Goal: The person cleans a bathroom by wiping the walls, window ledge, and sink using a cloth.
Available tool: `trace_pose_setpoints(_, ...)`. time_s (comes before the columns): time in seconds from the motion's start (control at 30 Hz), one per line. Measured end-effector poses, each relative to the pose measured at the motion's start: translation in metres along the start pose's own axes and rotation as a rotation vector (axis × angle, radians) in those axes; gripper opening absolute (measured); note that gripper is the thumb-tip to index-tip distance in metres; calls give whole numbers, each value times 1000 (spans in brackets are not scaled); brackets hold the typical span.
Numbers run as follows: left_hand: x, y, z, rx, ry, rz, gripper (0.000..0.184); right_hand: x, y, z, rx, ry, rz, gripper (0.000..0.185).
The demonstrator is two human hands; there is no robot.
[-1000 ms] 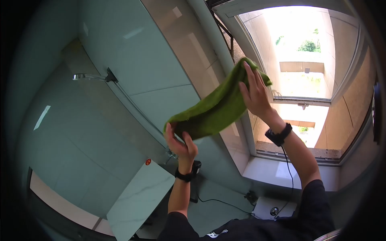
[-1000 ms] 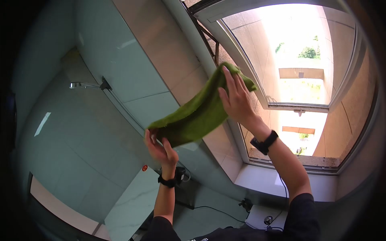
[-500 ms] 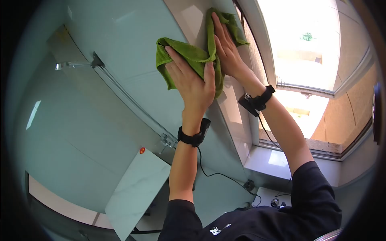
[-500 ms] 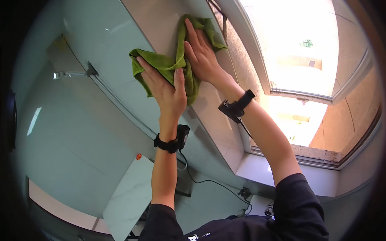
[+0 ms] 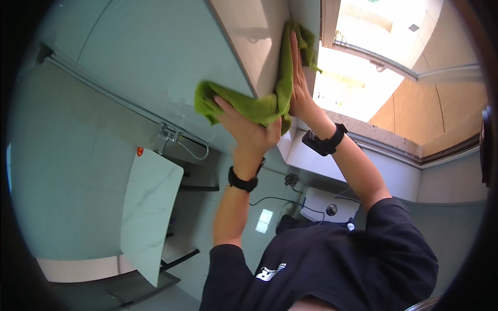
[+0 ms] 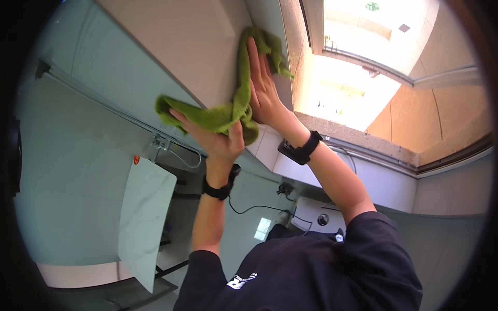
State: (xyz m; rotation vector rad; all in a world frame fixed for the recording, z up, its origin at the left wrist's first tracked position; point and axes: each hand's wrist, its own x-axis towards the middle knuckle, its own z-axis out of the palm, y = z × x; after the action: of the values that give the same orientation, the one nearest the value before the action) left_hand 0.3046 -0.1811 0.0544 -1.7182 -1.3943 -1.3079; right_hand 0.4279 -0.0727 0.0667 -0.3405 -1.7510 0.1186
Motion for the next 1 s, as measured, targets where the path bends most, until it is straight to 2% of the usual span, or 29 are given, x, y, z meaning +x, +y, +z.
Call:
trace_pose_setpoints(0.13,-69,-1,23,-71,44,-13,109,-88,6,15,27,-42,167,62)
trace_pose_setpoints(0.2,-102,-5,33,-9,-11,29,103,-131,5,21,5,-76,249,62)
trace_pose_setpoints(0.3,-166,-21,38,151,-258,144,88,-198,3,23,-10,-185,356,63)
trace_pose_setpoints(0.37,-215,-31,53,114,-390,179,75,-234,7,32,-32,-223,413,64)
trace_pose_setpoints(0.43,-251,-28,63,-38,-469,-14,71,-278,3,34,-76,-286,507,65)
trace_pose_setpoints(0.53,-274,-3,62,-116,-497,-240,69,-315,-12,31,183,-300,977,68)
trace_pose_setpoints(0.57,-281,5,58,-112,-492,-304,69,-326,-18,28,145,-360,1009,69)
trace_pose_setpoints(0.63,-308,17,50,-83,-614,-369,69,-341,-28,24,74,-478,1074,71)
trace_pose_setpoints(0.67,-321,17,46,-66,-672,-398,69,-343,-27,24,74,-480,1086,71)
trace_pose_setpoints(0.73,-339,18,31,-61,-714,-271,69,-343,-30,21,79,-485,1113,73)
trace_pose_setpoints(0.77,-346,20,25,-62,-731,-206,70,-341,-34,15,11,-581,1070,72)
trace_pose_setpoints(0.83,-361,23,10,-143,-843,-274,71,-324,-42,-6,-139,-768,977,69)
trace_pose_setpoints(0.87,-368,26,3,-188,-898,-305,71,-326,-43,-11,-193,-803,848,64)
trace_pose_setpoints(0.9,-362,32,-5,-172,-801,-252,71,-331,-43,-15,-253,-833,719,59)
trace_pose_setpoints(0.97,-364,37,-16,-251,-908,-326,69,-335,-45,-32,-349,-833,537,45)
trace_pose_setpoints(1.0,-356,42,-20,-219,-800,-219,67,-335,-48,-39,-382,-810,491,35)
